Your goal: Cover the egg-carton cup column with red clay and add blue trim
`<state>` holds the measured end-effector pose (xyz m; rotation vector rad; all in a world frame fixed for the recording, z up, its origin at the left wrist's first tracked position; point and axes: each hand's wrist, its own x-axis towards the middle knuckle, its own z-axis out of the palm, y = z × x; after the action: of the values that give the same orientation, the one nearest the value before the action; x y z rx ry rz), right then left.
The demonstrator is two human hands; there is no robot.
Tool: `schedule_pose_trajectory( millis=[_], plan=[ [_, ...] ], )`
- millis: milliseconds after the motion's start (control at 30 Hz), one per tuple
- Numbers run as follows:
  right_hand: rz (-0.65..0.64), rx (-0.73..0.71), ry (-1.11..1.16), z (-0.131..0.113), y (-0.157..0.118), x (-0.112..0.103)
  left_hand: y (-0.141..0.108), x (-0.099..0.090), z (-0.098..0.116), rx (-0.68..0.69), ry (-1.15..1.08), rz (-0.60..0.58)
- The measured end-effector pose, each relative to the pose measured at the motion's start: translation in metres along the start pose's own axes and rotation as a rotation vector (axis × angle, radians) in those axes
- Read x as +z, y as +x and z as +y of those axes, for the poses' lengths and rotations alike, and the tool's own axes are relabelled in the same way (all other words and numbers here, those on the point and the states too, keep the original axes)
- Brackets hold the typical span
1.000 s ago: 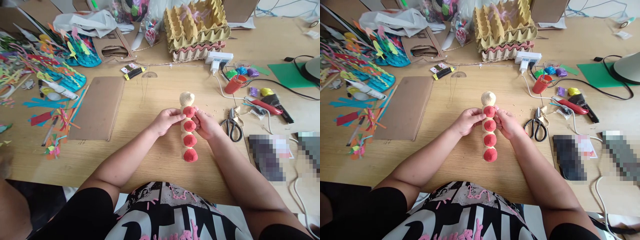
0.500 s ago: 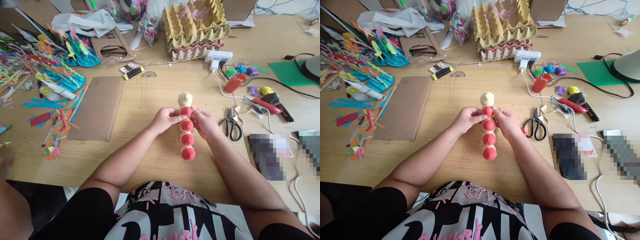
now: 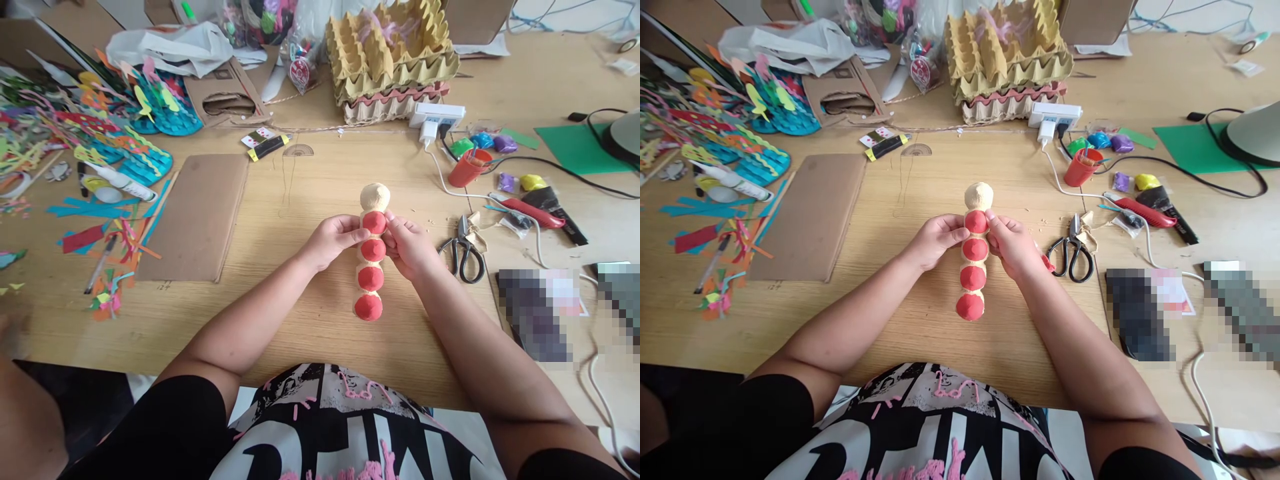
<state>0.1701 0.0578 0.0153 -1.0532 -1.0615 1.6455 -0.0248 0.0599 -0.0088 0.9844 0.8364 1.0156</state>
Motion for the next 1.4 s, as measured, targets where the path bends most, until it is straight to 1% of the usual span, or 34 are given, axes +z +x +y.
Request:
schedule_pose_trajectory(
  millis=[100, 167, 333, 433, 500, 667, 800, 900, 1000, 1133, 1267, 1333, 1400],
  plan=[
    [-0.043, -0.008, 0.009, 0.002, 0.001, 0.001, -0.001, 0.004, -0.005, -0.011, -0.078, 0.049],
    [-0.074, -0.015, 0.021, 0.002, 0.001, 0.0, -0.002, 0.006, -0.005, -0.024, -0.119, 0.039],
    [-0.129, -0.026, 0.022, 0.001, 0.001, -0.006, -0.008, 0.011, 0.004, -0.073, -0.217, -0.099],
    [-0.182, 0.015, 0.047, 0.001, 0.003, -0.01, -0.008, 0.01, 0.005, -0.124, -0.233, -0.174],
    [-0.207, 0.053, 0.081, 0.001, 0.004, -0.011, -0.007, 0.008, 0.003, -0.155, -0.264, -0.204],
    [-0.196, 0.105, 0.084, 0.0, 0.003, -0.012, -0.007, 0.006, -0.002, -0.203, -0.352, -0.155],
    [-0.181, 0.121, 0.058, 0.0, 0.002, -0.012, -0.007, 0.008, -0.002, -0.209, -0.335, -0.149],
    [-0.158, 0.127, 0.05, 0.002, 0.002, -0.011, -0.007, 0.008, -0.002, -0.22, -0.32, -0.111],
    [-0.162, 0.145, 0.074, 0.002, 0.002, -0.011, -0.007, 0.007, -0.001, -0.245, -0.325, -0.083],
    [-0.204, 0.171, 0.078, 0.0, 0.001, -0.011, -0.007, 0.009, 0.0, -0.261, -0.325, -0.087],
    [-0.21, 0.182, 0.06, 0.001, -0.001, -0.01, -0.006, 0.008, -0.003, -0.255, -0.307, -0.135],
    [-0.198, 0.182, 0.054, 0.001, -0.001, -0.01, -0.005, 0.006, -0.005, -0.265, -0.294, -0.116],
    [-0.192, 0.18, 0.045, 0.002, -0.001, -0.008, -0.005, 0.005, -0.005, -0.273, -0.285, -0.073]
  ],
)
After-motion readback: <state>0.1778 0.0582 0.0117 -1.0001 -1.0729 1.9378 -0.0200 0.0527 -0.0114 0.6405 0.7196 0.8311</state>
